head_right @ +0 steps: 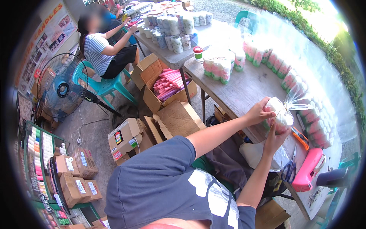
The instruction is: The person places cylindrical candles into clear plastic bags, gathers the top, and ties the opening with a rubber band. They repeat this process for multiple units, placing finished bundles on the table.
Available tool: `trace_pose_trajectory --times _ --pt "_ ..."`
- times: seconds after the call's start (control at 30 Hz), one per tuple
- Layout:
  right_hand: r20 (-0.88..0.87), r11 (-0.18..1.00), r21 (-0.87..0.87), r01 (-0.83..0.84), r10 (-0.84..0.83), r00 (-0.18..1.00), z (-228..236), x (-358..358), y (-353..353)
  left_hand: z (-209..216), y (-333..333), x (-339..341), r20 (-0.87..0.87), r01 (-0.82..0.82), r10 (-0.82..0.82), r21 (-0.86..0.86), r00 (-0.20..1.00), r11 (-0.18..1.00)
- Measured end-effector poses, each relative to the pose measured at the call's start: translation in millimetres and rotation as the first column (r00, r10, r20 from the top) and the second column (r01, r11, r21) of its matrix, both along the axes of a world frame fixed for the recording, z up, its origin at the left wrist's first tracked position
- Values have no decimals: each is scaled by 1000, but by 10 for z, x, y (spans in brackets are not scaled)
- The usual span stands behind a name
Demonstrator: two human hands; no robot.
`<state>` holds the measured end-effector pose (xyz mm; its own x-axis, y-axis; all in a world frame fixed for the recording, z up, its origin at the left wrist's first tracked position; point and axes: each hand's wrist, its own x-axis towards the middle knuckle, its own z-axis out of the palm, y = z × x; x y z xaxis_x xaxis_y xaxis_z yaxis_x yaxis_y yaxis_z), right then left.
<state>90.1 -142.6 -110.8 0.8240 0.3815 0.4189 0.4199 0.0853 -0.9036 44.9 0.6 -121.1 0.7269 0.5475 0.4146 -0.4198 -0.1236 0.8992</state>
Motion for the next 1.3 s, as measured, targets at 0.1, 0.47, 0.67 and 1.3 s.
trace_pose_trajectory --times 0.1,0.47,0.67,1.3 --pt "66 1000 -15 16 -15 998 -46 49 -3 21 -6 -18 -24 13 -13 -6 1000 1000" --pt "101 999 -26 36 -33 994 -77 57 3 -17 9 12 7 10 -10 4 1000 1000" --pt "79 999 -33 36 -34 996 -74 52 1 -2 12 -1 -16 7 -7 10 1000 1000" --pt "-443 924 347 -162 313 840 82 111 -85 60 14 -57 -65 68 -73 -79 995 995"
